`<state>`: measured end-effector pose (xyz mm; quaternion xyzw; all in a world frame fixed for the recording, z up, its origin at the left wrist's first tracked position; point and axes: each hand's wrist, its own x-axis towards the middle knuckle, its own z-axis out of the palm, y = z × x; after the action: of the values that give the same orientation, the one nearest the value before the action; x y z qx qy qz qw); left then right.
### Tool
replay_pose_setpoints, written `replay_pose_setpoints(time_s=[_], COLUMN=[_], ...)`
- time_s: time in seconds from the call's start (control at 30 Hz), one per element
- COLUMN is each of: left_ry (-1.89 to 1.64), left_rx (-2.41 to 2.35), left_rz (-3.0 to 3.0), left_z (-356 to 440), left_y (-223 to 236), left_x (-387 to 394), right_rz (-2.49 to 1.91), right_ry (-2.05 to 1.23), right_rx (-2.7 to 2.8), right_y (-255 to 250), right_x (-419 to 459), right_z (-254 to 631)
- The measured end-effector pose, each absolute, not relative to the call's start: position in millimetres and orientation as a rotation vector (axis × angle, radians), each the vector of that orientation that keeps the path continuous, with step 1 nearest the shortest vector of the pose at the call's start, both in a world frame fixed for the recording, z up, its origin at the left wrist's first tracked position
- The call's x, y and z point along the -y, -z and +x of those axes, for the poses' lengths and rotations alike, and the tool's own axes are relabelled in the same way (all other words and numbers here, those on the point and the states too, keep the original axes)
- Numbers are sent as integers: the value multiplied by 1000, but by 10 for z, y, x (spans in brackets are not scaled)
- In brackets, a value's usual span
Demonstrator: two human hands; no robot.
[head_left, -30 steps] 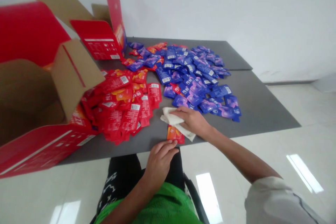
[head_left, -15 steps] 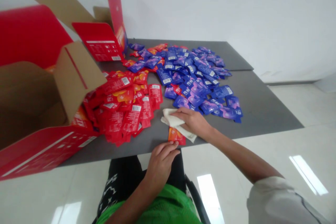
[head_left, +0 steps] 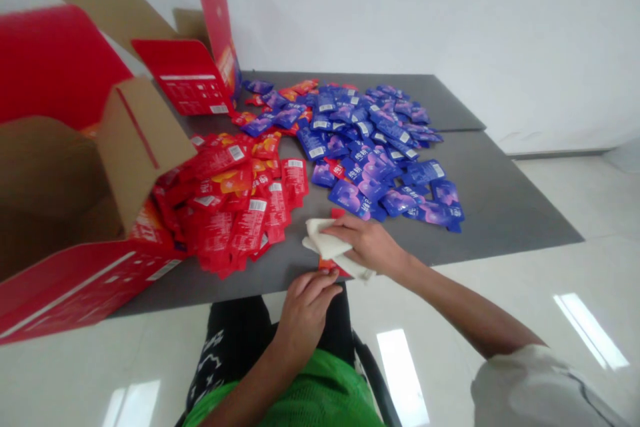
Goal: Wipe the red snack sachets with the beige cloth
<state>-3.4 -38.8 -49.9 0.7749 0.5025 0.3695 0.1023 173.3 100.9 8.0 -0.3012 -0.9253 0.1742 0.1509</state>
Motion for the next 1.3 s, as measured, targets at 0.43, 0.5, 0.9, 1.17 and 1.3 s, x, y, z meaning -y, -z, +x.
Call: replay_pose_setpoints(time_s=[0.43, 0.5, 0.9, 1.17, 1.3], left_ry=[-829, -790, -720, -960, -1036], left_rx=[-1731, -1894, -1848, -1924, -2116], left_rz=[2251, 2249, 2077, 2133, 2128], left_z=[66, 141, 197, -297, -701], left_y=[-48, -68, 43, -514, -723], left_x=[20, -108, -603, -722, -940], right_rz=[-1060, -1200, -1625, -1605, -1610], right_ry=[-320, -290, -660, -694, -703], right_rx=[1959, 1740, 1079, 1141, 1180], right_y=[-177, -67, 439, 481, 321], right_x=[-789, -659, -639, -642, -643], right_z=[2253, 2348, 2579, 2668, 2635])
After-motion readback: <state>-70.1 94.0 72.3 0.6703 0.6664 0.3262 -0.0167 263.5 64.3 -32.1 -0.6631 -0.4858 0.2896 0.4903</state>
